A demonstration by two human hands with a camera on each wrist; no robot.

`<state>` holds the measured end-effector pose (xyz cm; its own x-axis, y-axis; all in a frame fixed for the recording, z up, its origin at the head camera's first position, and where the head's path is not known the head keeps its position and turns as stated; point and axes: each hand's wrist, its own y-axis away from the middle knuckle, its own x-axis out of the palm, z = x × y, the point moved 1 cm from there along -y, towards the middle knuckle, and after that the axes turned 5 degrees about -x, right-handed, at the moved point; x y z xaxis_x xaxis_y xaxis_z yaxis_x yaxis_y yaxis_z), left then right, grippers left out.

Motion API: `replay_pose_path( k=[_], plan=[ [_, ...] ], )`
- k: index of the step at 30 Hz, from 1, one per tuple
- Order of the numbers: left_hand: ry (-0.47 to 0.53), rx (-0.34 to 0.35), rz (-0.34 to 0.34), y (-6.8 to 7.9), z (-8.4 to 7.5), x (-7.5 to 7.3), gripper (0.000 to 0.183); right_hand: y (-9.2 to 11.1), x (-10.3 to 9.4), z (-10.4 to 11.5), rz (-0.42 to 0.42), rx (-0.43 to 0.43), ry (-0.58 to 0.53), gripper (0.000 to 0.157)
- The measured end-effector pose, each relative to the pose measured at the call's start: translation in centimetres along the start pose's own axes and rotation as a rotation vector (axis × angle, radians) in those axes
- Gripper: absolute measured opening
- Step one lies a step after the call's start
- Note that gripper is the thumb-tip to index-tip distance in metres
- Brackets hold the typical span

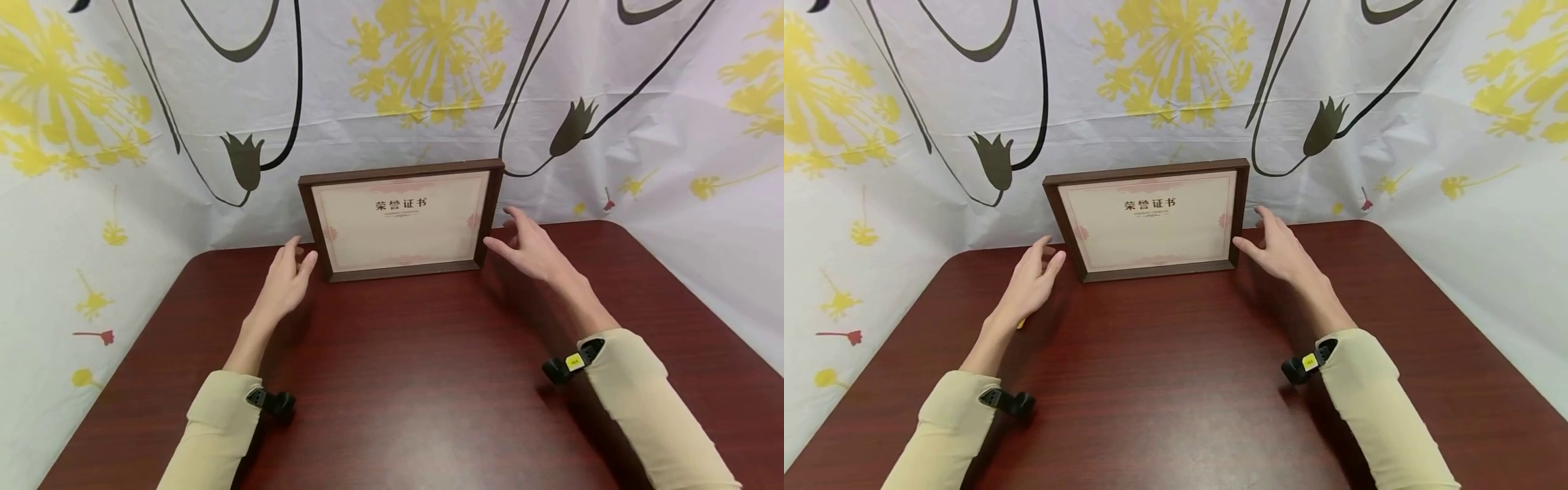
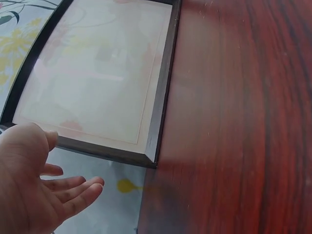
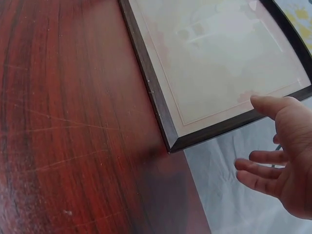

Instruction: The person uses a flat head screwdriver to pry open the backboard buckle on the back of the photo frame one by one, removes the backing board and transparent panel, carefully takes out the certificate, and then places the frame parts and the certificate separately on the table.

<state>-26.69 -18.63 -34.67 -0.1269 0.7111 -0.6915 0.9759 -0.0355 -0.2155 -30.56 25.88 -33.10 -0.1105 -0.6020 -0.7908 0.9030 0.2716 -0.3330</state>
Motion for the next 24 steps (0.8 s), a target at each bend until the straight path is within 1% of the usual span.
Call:
replay_pose_path(
  k=[2,7,11,13,17,20,24],
  plan=[
    [0.008,-0.001,0.002,-0.3,0.0,0.1,0.065,-0.2,0.2,0.0,0.000,-0.008,-0.018,0.081],
    [0.016,0.021,-0.026,-1.0,-0.6,0.1,0.065,-0.9,0.4,0.2,-0.017,-0.036,-0.056,0.074],
    [0.068,0.028,-0.026,-1.5,-1.2,0.1,0.063,-1.4,0.7,0.7,-0.032,-0.048,-0.107,0.067],
    [0.114,0.022,-0.018,-1.7,-1.4,0.1,0.059,-1.6,1.0,1.0,-0.030,-0.048,-0.138,0.062],
    [0.197,-0.021,-0.015,-1.8,-1.7,0.3,0.056,-1.9,1.4,1.5,-0.038,-0.048,-0.145,0.052],
    [0.222,-0.051,-0.030,-1.8,-1.7,0.4,0.057,-1.9,1.5,1.4,-0.062,-0.045,-0.119,0.046],
    [0.231,-0.061,-0.062,-1.9,-1.9,0.5,0.055,-1.7,1.3,1.2,-0.080,-0.056,-0.115,0.038]
  ],
)
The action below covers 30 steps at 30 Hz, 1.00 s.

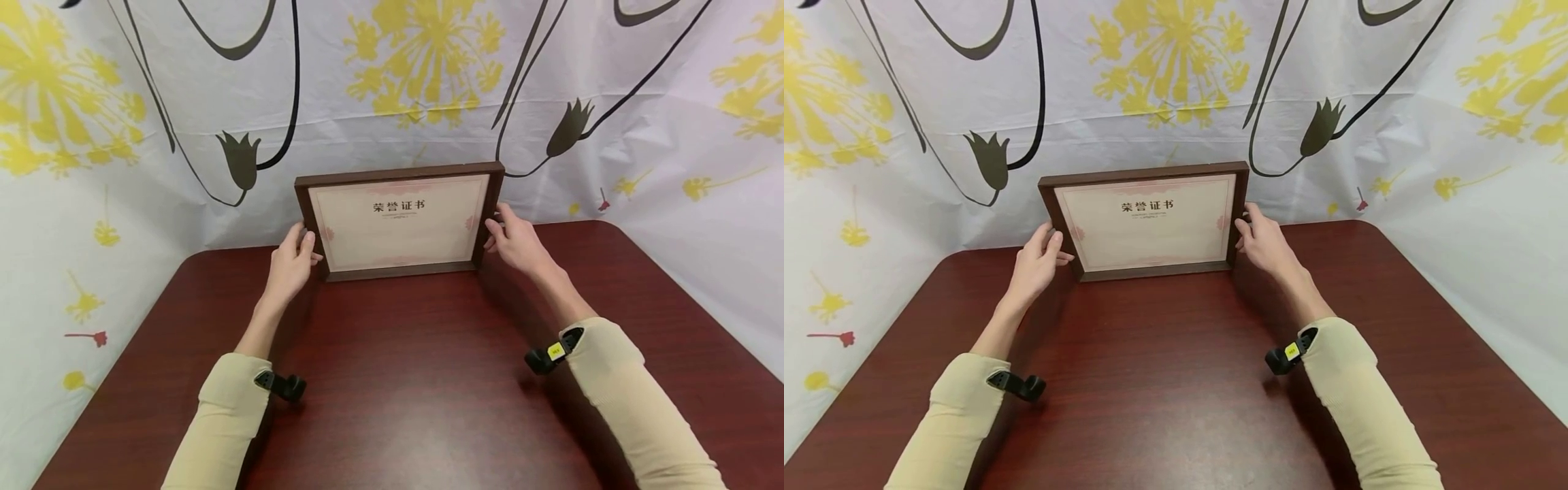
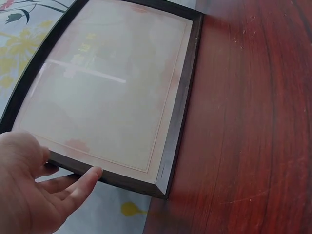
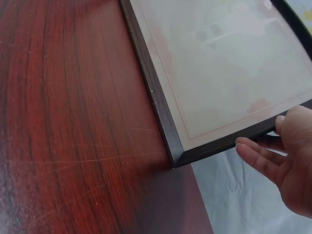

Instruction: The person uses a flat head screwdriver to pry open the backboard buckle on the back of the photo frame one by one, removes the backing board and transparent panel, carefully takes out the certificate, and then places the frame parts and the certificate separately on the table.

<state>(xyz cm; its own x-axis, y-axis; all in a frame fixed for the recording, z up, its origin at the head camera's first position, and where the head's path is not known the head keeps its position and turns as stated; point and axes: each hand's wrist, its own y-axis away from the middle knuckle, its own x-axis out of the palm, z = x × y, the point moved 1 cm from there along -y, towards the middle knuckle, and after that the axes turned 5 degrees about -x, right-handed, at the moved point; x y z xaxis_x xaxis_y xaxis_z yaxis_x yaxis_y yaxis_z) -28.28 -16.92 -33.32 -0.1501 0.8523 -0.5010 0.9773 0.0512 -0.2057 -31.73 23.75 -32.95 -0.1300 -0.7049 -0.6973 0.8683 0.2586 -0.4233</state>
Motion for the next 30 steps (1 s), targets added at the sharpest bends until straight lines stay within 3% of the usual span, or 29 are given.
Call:
replay_pose_path(
  k=[7,11,14,20,30],
  plan=[
    [0.041,-0.021,-0.074,0.6,-0.2,0.2,0.047,0.9,-0.6,-0.1,-0.005,-0.021,-0.061,0.031],
    [0.108,-0.067,-0.064,1.3,-0.2,0.2,0.045,1.6,-0.8,-0.4,0.004,-0.013,-0.132,0.026],
    [0.154,-0.092,-0.050,1.9,-0.3,0.1,0.046,2.0,-1.0,-0.6,0.030,-0.015,-0.152,0.031],
    [0.191,-0.088,-0.027,2.7,-0.1,-0.2,0.051,3.0,-1.2,-0.6,0.054,-0.011,-0.222,0.035],
    [0.236,-0.082,-0.012,4.6,-0.2,-0.1,0.048,4.3,-1.4,-0.3,0.023,-0.021,-0.080,0.037]
  ],
)
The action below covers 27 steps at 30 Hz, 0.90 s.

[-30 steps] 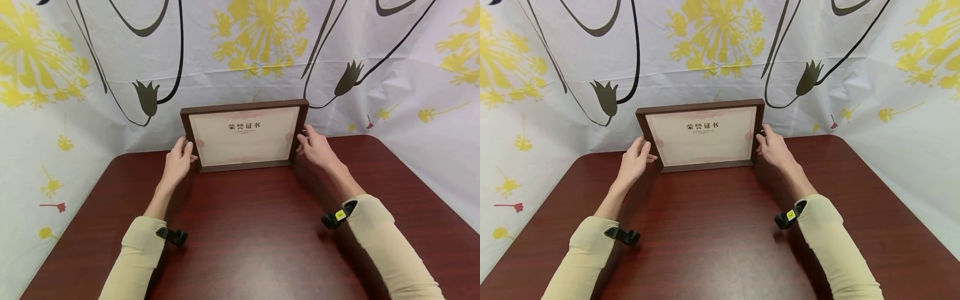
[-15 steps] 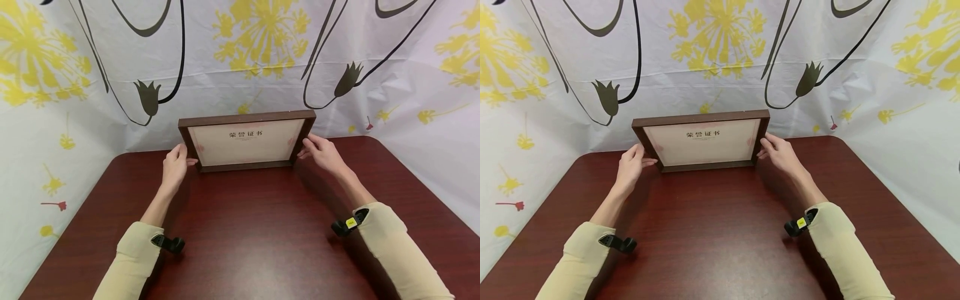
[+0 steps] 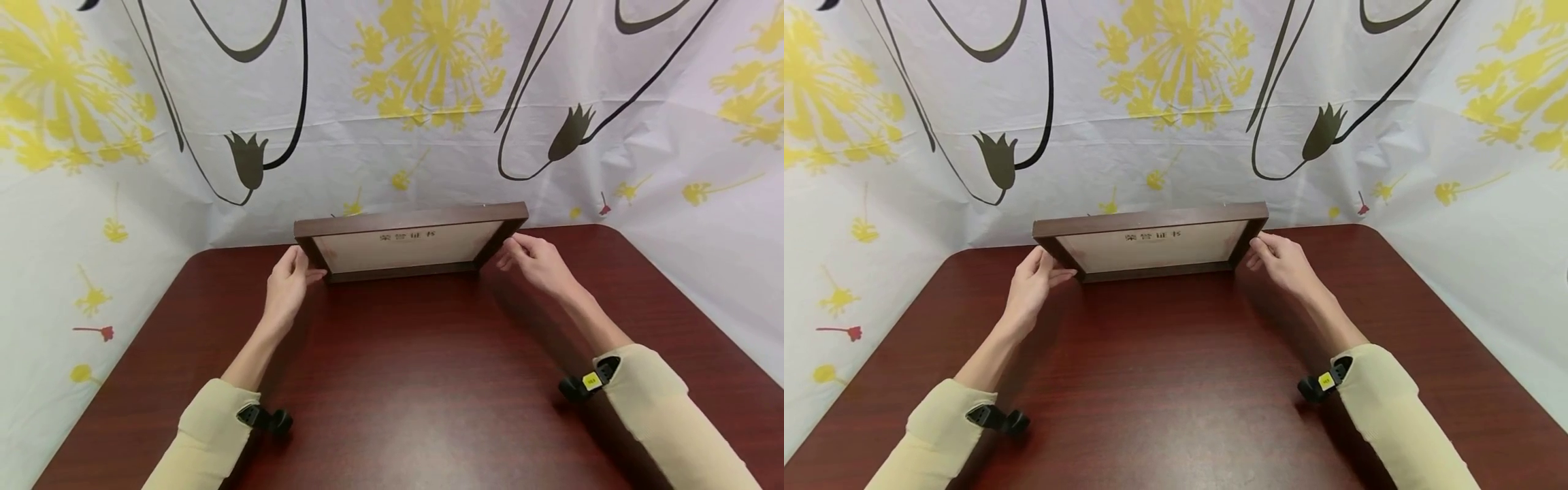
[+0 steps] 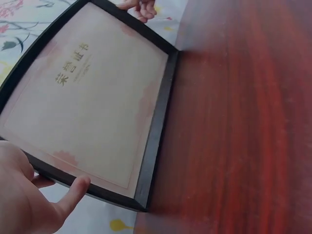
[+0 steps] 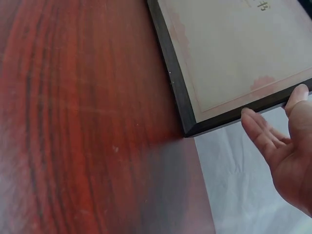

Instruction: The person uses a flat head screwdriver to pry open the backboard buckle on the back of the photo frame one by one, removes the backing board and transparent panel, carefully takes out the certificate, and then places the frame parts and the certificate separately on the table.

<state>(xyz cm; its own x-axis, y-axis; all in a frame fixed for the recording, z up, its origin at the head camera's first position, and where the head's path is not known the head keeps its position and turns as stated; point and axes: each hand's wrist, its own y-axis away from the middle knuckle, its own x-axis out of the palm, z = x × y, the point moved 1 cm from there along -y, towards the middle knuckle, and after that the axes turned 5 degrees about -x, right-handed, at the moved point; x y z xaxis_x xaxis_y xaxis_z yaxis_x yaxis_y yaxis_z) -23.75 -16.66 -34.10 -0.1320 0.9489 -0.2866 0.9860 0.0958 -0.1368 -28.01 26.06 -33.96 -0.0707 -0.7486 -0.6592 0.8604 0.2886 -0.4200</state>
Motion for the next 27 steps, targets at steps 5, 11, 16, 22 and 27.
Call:
replay_pose_path(
  k=[5,11,16,22,27],
  plan=[
    [-0.013,0.031,0.011,0.9,0.2,0.2,0.048,0.6,-0.1,-0.5,0.014,-0.064,-0.060,0.030],
    [0.010,0.037,0.045,1.7,0.3,0.2,0.047,1.3,-0.7,-0.4,0.038,-0.115,-0.063,0.026],
    [0.033,0.019,0.039,2.4,0.1,0.4,0.040,2.1,-1.3,0.1,0.083,-0.126,-0.056,0.027],
    [-0.033,-0.009,0.005,3.1,0.4,0.2,0.041,2.7,-1.5,-0.2,0.168,-0.146,-0.193,0.031],
    [-0.158,-0.003,-0.049,3.8,0.4,-0.1,0.043,3.3,-1.6,-0.2,0.170,-0.128,-0.424,0.037]
  ],
)
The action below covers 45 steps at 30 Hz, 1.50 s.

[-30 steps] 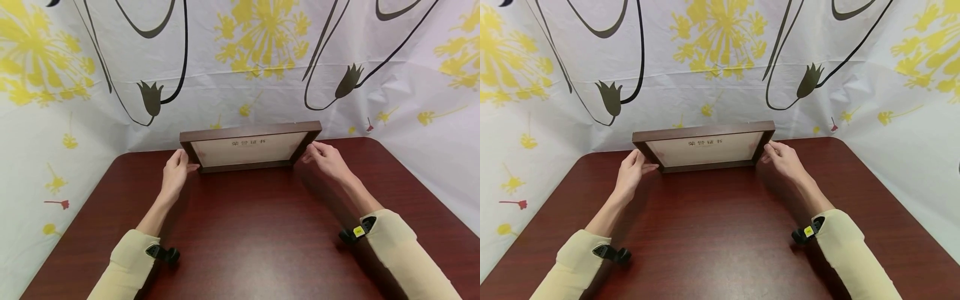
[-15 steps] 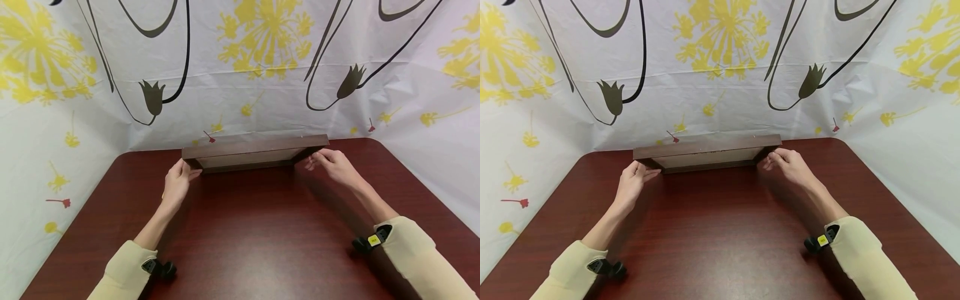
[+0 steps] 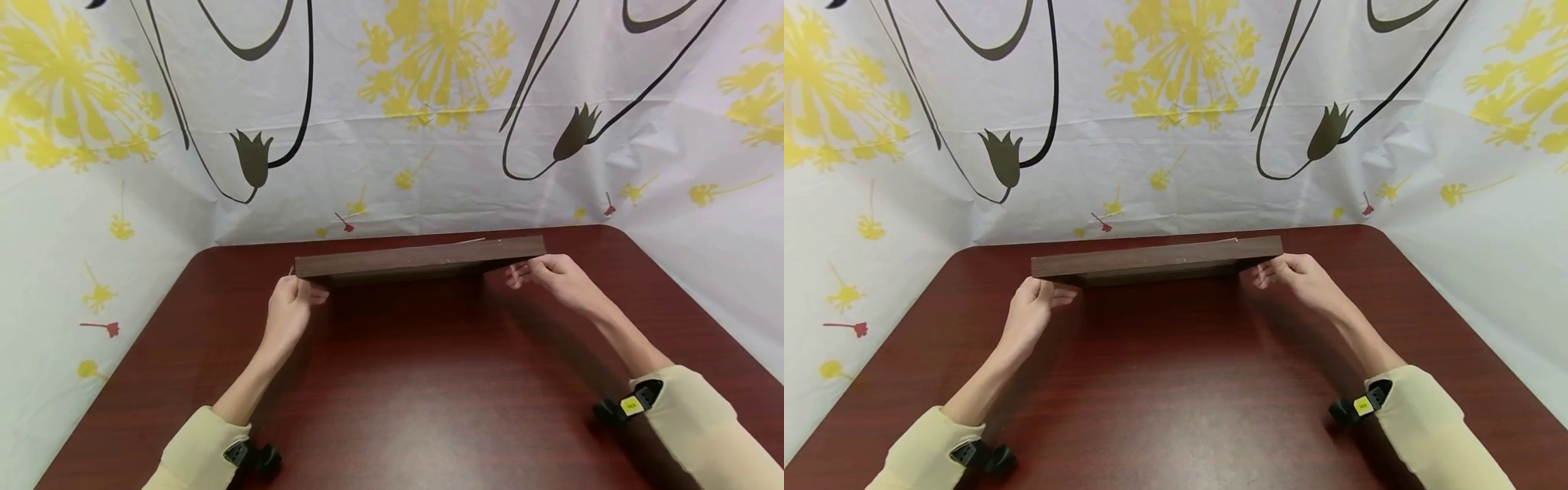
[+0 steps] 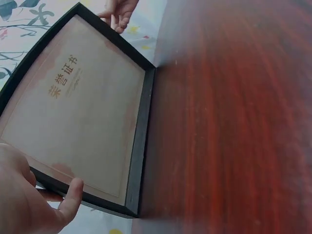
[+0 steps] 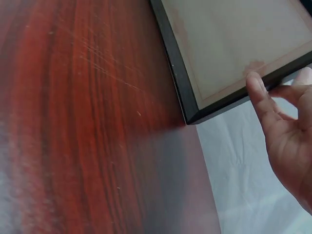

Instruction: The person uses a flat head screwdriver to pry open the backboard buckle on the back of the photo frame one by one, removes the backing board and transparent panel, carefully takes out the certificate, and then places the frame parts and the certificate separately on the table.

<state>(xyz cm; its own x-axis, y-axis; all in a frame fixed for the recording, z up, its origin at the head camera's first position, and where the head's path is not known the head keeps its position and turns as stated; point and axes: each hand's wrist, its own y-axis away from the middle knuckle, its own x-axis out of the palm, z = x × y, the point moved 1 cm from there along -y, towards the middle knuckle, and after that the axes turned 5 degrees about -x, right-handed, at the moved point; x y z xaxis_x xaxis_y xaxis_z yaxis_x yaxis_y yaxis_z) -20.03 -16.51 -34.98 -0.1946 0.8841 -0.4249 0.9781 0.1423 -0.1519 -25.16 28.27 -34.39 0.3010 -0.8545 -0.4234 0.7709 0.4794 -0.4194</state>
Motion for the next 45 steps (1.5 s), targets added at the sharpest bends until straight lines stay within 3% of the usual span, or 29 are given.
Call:
replay_pose_path(
  k=[4,8,12,19,29,39,42,45],
  plan=[
    [0.014,-0.010,0.017,0.4,0.2,0.1,0.040,0.3,0.3,0.5,-0.037,0.034,-0.095,0.038],
    [0.119,-0.027,0.068,0.5,0.3,0.1,0.037,0.4,1.0,1.3,-0.081,0.097,-0.042,0.037],
    [0.180,-0.053,0.128,0.3,0.3,-0.2,0.037,0.2,1.5,2.2,-0.108,0.164,0.020,0.050],
    [0.279,-0.093,0.250,0.3,0.3,-0.8,0.052,0.4,1.7,2.9,-0.076,0.198,0.053,0.067],
    [0.305,-0.103,0.358,0.4,0.6,-1.6,0.049,1.1,1.9,3.4,-0.017,0.264,-0.072,0.059],
    [0.335,-0.122,0.478,0.2,1.0,-1.8,0.045,1.5,1.6,3.7,-0.046,0.461,0.005,0.057],
    [0.348,-0.166,0.516,0.1,1.1,-1.9,0.042,1.7,1.3,3.7,-0.023,0.477,0.063,0.053],
    [0.293,-0.195,0.555,0.0,1.3,-1.9,0.046,1.9,1.2,3.5,0.028,0.465,0.185,0.053]
  ],
)
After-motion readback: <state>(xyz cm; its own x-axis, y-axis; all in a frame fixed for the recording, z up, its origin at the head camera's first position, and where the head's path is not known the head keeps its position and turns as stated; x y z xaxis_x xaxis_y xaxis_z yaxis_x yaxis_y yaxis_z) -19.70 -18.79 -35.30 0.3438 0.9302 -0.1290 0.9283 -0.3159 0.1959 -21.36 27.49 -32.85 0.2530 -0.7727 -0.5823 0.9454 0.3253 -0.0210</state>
